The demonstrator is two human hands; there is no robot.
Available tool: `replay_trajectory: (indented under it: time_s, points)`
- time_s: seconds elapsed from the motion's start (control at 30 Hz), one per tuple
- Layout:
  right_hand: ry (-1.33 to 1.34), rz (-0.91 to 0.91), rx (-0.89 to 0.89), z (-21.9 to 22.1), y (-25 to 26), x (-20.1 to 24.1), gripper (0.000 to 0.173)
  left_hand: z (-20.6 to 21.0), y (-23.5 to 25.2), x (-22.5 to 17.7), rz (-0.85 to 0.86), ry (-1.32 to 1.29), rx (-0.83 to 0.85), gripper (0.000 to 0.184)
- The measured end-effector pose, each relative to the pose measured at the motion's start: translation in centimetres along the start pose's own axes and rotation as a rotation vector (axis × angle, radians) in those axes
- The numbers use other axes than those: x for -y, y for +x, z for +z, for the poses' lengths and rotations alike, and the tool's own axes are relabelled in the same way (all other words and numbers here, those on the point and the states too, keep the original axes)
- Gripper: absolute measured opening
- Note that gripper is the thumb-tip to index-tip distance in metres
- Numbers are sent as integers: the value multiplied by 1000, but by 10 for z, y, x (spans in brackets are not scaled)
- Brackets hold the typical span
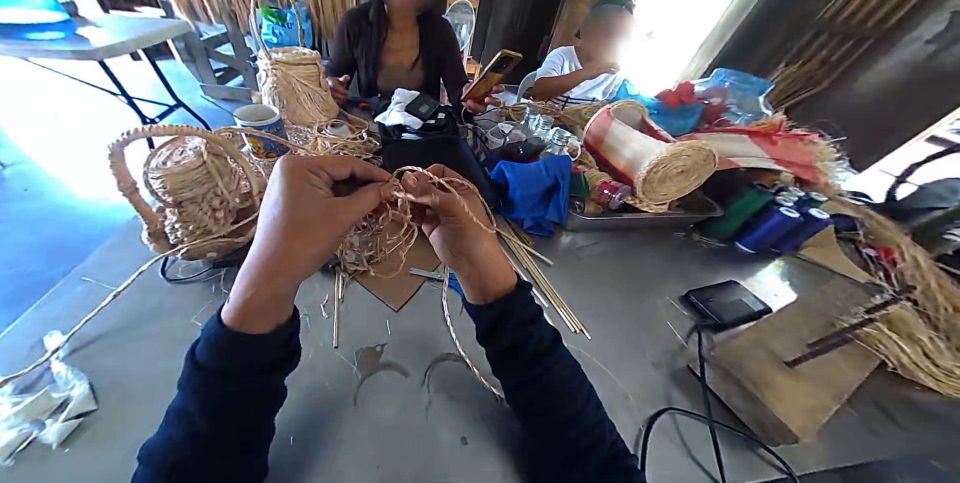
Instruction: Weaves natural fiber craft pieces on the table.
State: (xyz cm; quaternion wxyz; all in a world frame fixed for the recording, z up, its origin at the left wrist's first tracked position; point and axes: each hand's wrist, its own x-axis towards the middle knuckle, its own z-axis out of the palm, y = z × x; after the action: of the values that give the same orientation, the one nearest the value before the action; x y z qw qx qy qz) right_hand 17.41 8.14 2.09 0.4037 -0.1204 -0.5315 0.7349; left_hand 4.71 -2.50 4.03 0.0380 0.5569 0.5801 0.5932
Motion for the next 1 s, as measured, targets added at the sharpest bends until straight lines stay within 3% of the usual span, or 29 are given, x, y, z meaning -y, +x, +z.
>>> replay_trajectory:
  time_s: [0.37,0.53,0.8,1.0]
  points:
    - [186,76,89,-2,5,-5,17,4,3,6,-10,-72,1,11]
    - [220,247,149,-7,10,0,21,4,4,3,-76,-116,20,13]
    - [64,273,158,-16,17,0,15,8,5,7,-126,-210,44,14]
    - [-51,221,190,-22,24,-5,14,11,7,5,-289,-296,24,15]
